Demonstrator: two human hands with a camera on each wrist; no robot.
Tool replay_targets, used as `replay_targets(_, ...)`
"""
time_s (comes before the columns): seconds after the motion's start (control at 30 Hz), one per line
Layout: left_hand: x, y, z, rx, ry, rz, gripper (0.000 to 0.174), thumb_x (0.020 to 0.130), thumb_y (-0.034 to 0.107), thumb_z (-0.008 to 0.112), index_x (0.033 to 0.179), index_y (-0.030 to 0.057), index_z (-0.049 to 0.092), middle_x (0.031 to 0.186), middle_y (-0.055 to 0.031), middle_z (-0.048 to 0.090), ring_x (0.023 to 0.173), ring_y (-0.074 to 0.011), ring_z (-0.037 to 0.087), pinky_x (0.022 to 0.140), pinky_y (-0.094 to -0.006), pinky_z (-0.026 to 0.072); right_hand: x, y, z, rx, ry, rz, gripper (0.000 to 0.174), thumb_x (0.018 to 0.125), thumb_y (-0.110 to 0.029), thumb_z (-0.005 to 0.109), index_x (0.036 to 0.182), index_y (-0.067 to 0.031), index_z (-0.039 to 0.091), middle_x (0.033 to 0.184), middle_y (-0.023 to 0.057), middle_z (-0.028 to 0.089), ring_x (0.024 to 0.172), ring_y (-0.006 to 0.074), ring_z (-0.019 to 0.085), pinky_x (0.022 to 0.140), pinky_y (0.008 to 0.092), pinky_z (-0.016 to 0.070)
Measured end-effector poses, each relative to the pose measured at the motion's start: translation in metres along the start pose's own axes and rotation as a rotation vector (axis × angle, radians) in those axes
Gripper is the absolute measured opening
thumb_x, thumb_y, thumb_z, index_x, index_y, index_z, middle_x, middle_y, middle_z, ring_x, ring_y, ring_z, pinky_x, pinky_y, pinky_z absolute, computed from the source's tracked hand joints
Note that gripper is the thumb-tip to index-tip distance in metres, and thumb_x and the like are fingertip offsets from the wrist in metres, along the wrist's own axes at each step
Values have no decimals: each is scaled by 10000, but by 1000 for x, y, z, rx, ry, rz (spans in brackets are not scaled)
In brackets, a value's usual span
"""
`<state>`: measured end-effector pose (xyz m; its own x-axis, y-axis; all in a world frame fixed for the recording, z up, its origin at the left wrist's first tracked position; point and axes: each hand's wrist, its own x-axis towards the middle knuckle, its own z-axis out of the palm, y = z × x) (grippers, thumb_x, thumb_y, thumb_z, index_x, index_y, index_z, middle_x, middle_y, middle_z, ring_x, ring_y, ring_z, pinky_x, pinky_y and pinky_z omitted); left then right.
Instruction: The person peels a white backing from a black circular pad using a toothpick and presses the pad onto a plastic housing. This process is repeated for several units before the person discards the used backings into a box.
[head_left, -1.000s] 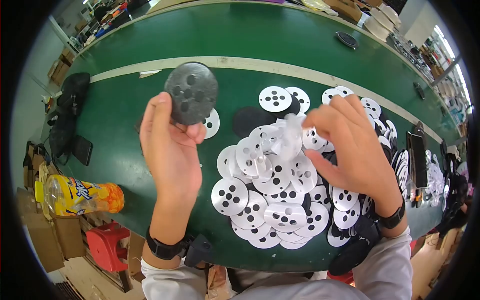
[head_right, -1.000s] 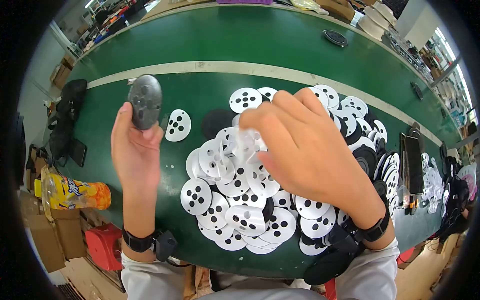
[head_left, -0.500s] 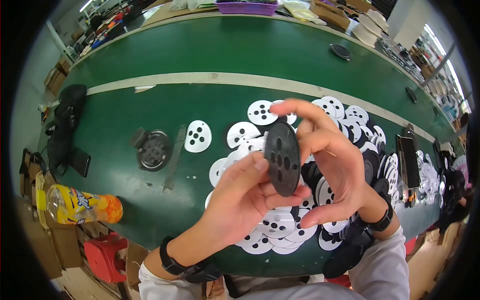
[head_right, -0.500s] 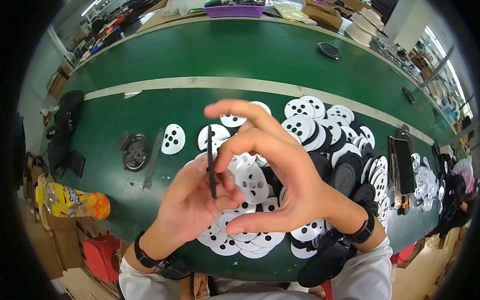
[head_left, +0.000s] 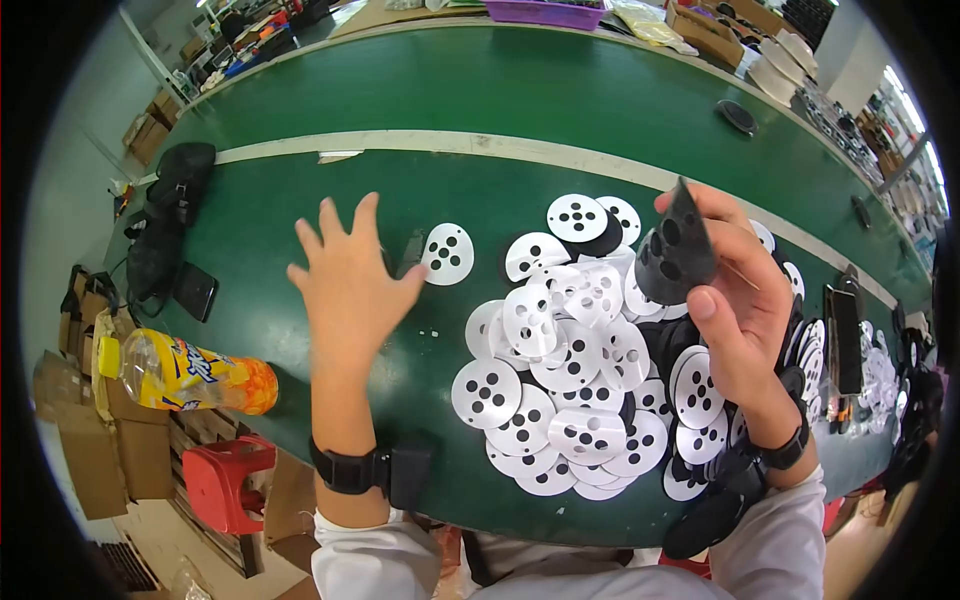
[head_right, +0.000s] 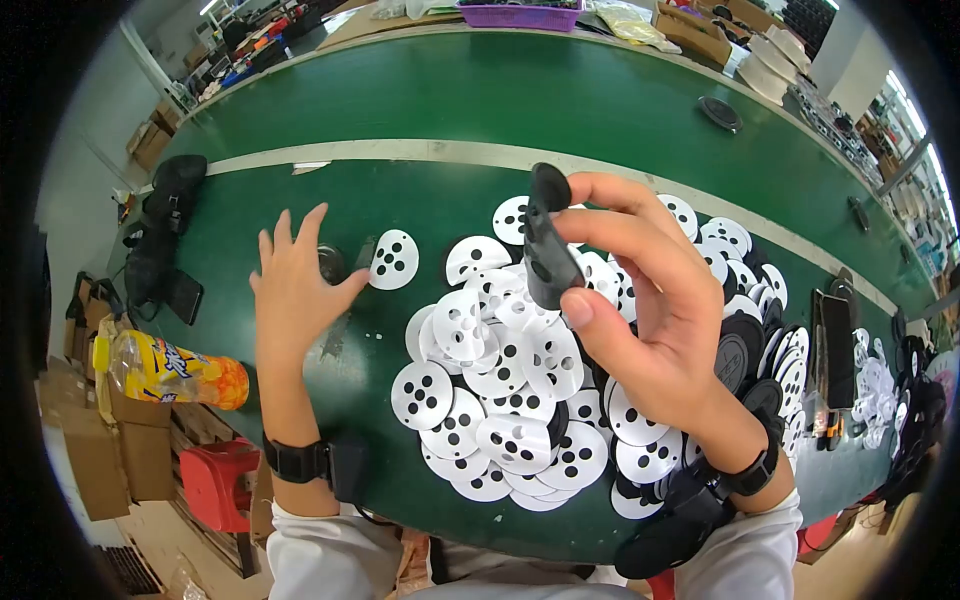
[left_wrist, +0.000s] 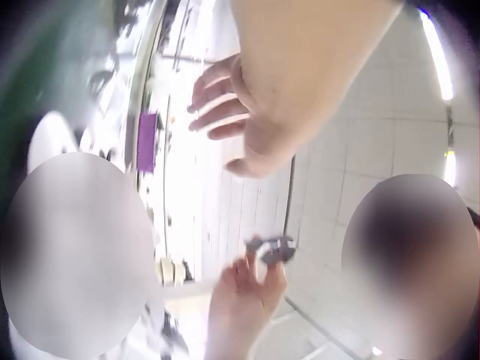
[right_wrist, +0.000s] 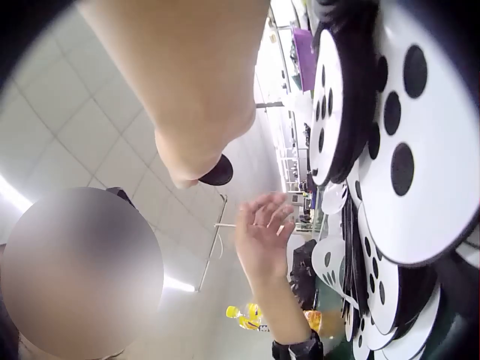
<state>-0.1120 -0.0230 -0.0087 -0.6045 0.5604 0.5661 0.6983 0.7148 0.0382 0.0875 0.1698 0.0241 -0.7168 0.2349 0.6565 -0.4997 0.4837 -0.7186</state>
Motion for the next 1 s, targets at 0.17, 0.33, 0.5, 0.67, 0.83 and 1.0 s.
replay_targets(0.17, 6, -19, 9, 27, -502, -204, 527, 612, 222, 673, 1096, 43, 564, 1067, -210, 561, 1050, -352, 501, 827, -429, 440, -3, 2, 2, 2, 13, 66, 315, 753, -26, 582, 1061, 38, 566, 1153, 165, 487, 1008, 190, 492, 873, 286, 377)
replay_targets(0.33, 20, -13, 5, -13, -343, -286, 369, 665, 155, 617, 1005, 12, 612, 912, -170, 621, 836, -283, 581, 742, -343, 473, -5, 6, 0, 64, 49, 136, 313, 759, -43, 585, 1068, 7, 574, 1146, 128, 501, 948, 136, 487, 823, 252, 365)
replay_targets(0.5, 26, -9, -16, -849, 95, -287, 238, 890, 55, 426, 1008, -23, 618, 833, -39, 625, 766, -78, 572, 710, -207, 444, -1, 1, 0, 93, -28, 132, 286, 754, -69, 588, 1027, 17, 589, 1074, 137, 540, 966, 187, 505, 844, 289, 375)
replay_targets(0.67, 14, 37, -24, -1351, 77, -314, 235, 894, 47, 444, 1060, -35, 589, 932, -58, 622, 822, -81, 564, 761, -211, 427, -7, -16, 9, 423, -111, 229, 302, 801, -128, 569, 1055, 33, 553, 1006, 114, 550, 856, 149, 484, 728, 259, 372)
replay_targets(0.83, 1, 60, -32, -1788, -168, -405, 344, 890, 74, 466, 1210, -53, 468, 1035, -116, 592, 950, -137, 564, 815, -251, 455, -10, -21, 14, 382, -266, 338, 423, 845, -299, 540, 1053, 67, 508, 1099, 238, 488, 960, 232, 504, 839, 327, 396)
replay_targets(1.0, -1, 60, -33, -2170, -578, -476, 561, 739, -46, 434, 1295, -41, 360, 1159, -139, 514, 1048, -196, 533, 920, -325, 427, -4, -9, 5, 536, -38, 482, 563, 834, -404, 538, 1168, 36, 429, 1129, 155, 459, 1011, 184, 480, 856, 306, 396)
